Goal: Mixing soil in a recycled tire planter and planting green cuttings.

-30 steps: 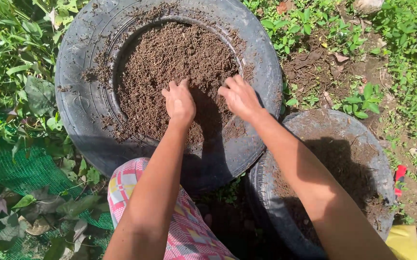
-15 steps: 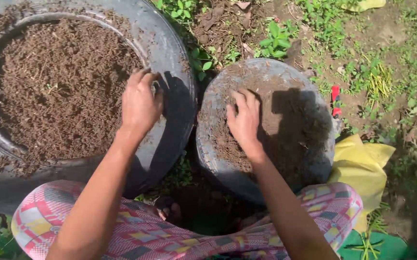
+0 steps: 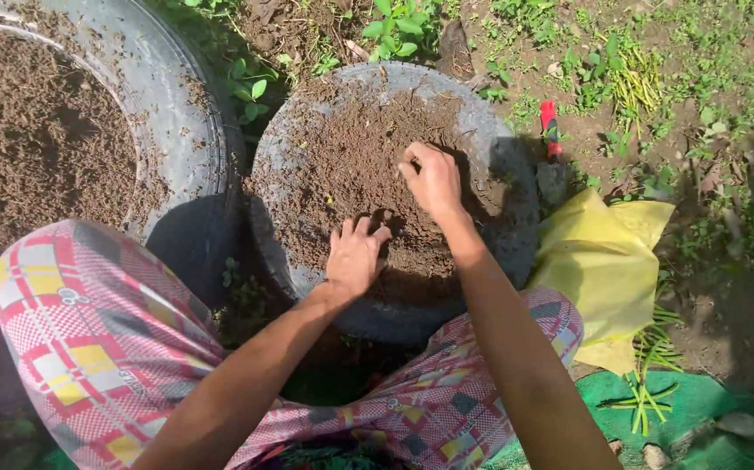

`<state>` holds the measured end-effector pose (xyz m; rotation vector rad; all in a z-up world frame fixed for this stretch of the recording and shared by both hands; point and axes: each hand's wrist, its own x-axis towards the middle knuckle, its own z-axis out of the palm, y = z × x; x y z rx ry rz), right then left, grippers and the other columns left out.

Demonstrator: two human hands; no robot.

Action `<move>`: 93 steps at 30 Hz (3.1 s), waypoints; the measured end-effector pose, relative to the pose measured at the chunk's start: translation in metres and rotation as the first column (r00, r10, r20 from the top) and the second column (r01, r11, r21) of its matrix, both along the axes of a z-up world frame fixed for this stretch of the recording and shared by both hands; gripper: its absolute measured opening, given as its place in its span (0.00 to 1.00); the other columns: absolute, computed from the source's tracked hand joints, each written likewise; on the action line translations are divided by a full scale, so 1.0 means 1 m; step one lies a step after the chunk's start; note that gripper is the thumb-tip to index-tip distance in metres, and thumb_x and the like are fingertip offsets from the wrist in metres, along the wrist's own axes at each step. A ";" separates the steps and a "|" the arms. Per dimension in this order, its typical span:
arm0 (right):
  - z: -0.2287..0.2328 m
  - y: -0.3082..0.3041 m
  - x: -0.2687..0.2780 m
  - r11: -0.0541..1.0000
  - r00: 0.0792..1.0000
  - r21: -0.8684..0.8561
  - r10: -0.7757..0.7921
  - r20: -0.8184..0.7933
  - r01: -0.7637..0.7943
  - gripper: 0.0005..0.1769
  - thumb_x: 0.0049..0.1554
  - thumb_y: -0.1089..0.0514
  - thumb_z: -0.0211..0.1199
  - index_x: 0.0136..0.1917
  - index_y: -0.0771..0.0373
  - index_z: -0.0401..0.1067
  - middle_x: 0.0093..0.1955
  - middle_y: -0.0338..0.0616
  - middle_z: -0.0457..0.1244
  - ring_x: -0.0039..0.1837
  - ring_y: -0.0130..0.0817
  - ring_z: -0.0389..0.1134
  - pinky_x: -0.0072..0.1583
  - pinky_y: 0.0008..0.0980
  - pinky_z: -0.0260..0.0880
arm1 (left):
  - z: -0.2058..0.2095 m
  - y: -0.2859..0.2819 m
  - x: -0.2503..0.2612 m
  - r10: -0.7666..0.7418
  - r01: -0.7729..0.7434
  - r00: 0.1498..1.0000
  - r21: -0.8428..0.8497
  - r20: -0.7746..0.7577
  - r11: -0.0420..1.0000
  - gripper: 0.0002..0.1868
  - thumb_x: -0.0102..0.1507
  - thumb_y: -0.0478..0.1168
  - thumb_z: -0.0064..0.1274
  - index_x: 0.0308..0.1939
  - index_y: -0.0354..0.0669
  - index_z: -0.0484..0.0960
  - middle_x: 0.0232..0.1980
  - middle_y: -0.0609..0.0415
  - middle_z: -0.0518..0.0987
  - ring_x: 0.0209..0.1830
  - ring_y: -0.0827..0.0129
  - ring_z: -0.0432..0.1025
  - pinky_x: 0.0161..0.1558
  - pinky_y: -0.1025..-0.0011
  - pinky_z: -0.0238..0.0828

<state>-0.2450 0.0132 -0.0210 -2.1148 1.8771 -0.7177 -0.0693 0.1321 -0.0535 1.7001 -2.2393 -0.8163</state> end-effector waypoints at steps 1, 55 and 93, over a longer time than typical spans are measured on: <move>-0.007 -0.011 -0.027 1.000 1.000 0.003 -0.005 0.003 0.005 0.08 0.53 0.59 0.72 0.44 0.57 0.74 0.47 0.47 0.69 0.53 0.48 0.70 0.53 0.46 0.70 | 0.003 -0.014 0.003 -0.005 0.005 1.000 0.003 0.003 1.000 0.17 0.70 0.39 0.49 0.62 0.58 0.80 0.67 0.41 0.70 0.67 0.41 0.63 0.62 0.38 0.63; 0.021 -0.067 -0.001 0.658 0.993 0.751 0.116 -0.036 -0.049 0.51 0.53 0.23 0.55 0.83 0.45 0.51 0.85 0.48 0.44 0.81 0.50 0.50 0.77 0.53 0.50 | 0.000 -0.084 0.030 0.038 -0.030 0.993 -0.072 0.111 0.997 0.59 0.59 0.81 0.46 0.81 0.47 0.49 0.78 0.31 0.54 0.81 0.41 0.45 0.76 0.39 0.35; -0.064 0.103 -0.013 0.755 0.848 0.446 -0.531 -0.016 0.481 0.71 0.42 0.66 0.74 0.84 0.52 0.29 0.73 0.75 0.50 0.71 0.71 0.56 0.69 0.54 0.63 | 0.002 -0.057 -0.023 -0.159 0.161 0.867 0.036 0.473 0.986 0.61 0.47 0.39 0.70 0.76 0.27 0.49 0.83 0.39 0.51 0.73 0.42 0.57 0.67 0.45 0.59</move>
